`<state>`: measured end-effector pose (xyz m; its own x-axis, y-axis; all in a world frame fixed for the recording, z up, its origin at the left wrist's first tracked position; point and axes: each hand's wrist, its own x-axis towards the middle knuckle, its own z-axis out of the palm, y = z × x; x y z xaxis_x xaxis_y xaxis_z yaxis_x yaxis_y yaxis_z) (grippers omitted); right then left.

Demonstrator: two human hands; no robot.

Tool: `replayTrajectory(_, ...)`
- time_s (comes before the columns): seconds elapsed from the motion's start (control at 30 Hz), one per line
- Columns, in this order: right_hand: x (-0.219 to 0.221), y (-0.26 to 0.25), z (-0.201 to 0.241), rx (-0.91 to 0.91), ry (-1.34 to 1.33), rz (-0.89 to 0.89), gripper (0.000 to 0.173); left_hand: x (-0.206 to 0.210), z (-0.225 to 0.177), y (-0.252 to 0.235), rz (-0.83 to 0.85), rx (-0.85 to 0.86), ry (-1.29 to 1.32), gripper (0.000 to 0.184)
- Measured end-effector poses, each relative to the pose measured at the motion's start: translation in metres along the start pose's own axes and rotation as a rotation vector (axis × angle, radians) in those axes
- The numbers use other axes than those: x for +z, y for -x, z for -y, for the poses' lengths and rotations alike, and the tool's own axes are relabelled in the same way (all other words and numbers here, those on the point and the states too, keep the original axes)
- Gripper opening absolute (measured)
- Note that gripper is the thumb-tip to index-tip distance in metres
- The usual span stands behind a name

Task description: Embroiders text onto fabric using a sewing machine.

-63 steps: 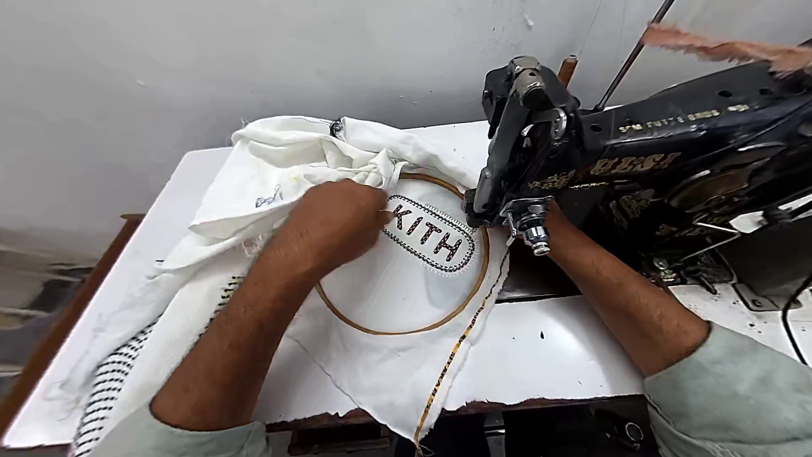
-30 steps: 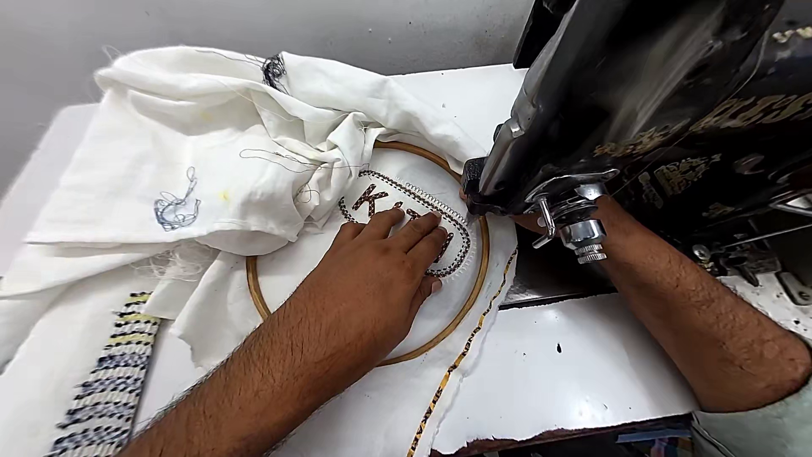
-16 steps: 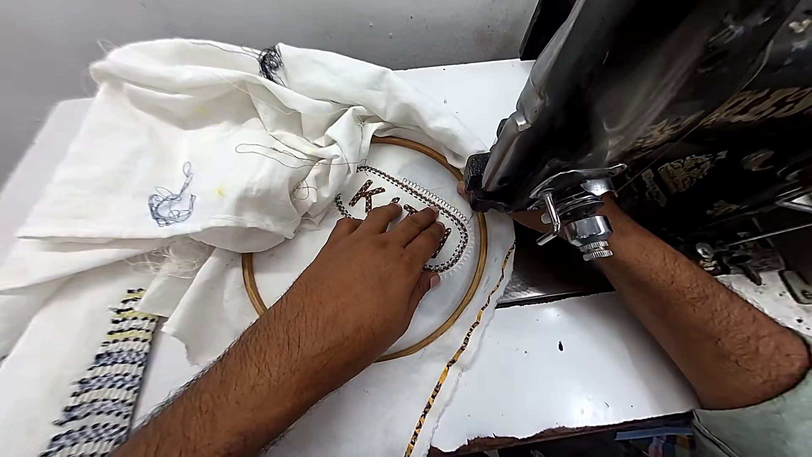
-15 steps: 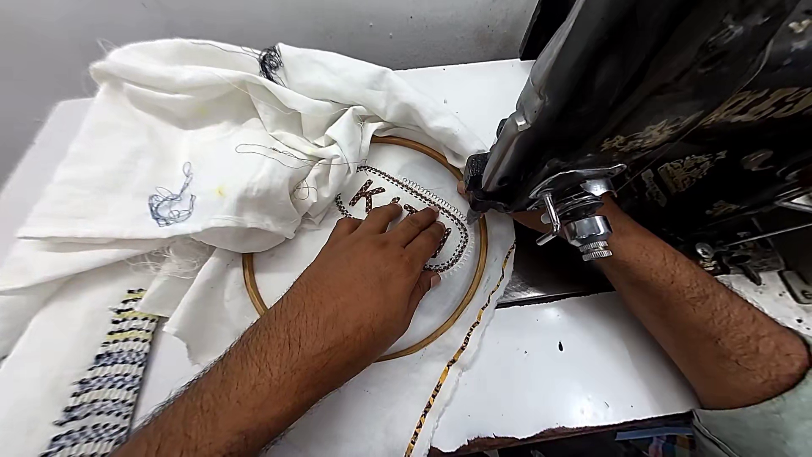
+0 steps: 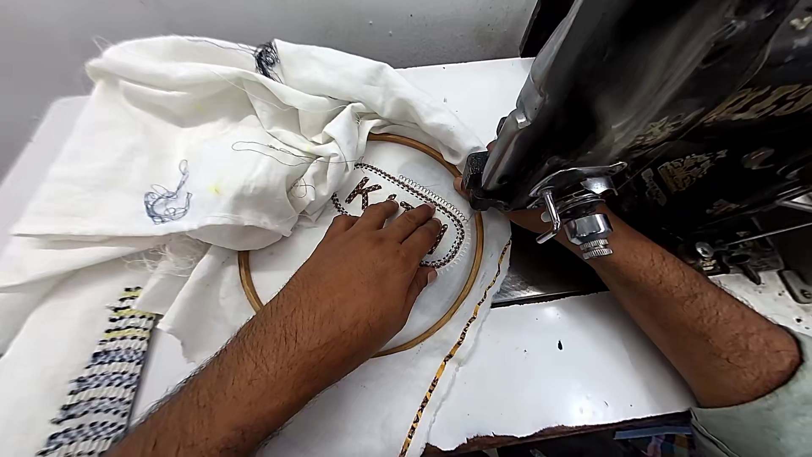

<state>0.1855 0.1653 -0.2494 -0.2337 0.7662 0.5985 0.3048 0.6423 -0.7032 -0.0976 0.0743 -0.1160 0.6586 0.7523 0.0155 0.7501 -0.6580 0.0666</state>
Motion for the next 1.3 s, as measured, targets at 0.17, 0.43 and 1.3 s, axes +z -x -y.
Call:
replayTrajectory(0.17, -0.008, 0.001, -0.015, 0.359, 0.062, 0.114, 0.034, 0.002, -0.001, -0.002, -0.016, 0.0, -0.002, 0.053)
replayTrajectory(0.43, 0.0, 0.002, -0.013, 0.335, 0.002, 0.099, 0.03, 0.001, 0.002, -0.001, -0.005, -0.004, -0.001, 0.052)
replayTrajectory(1.3, 0.005, 0.006, -0.012, 0.346, 0.041, 0.063, 0.037, 0.004, 0.004, -0.004, -0.029, -0.019, -0.004, 0.054)
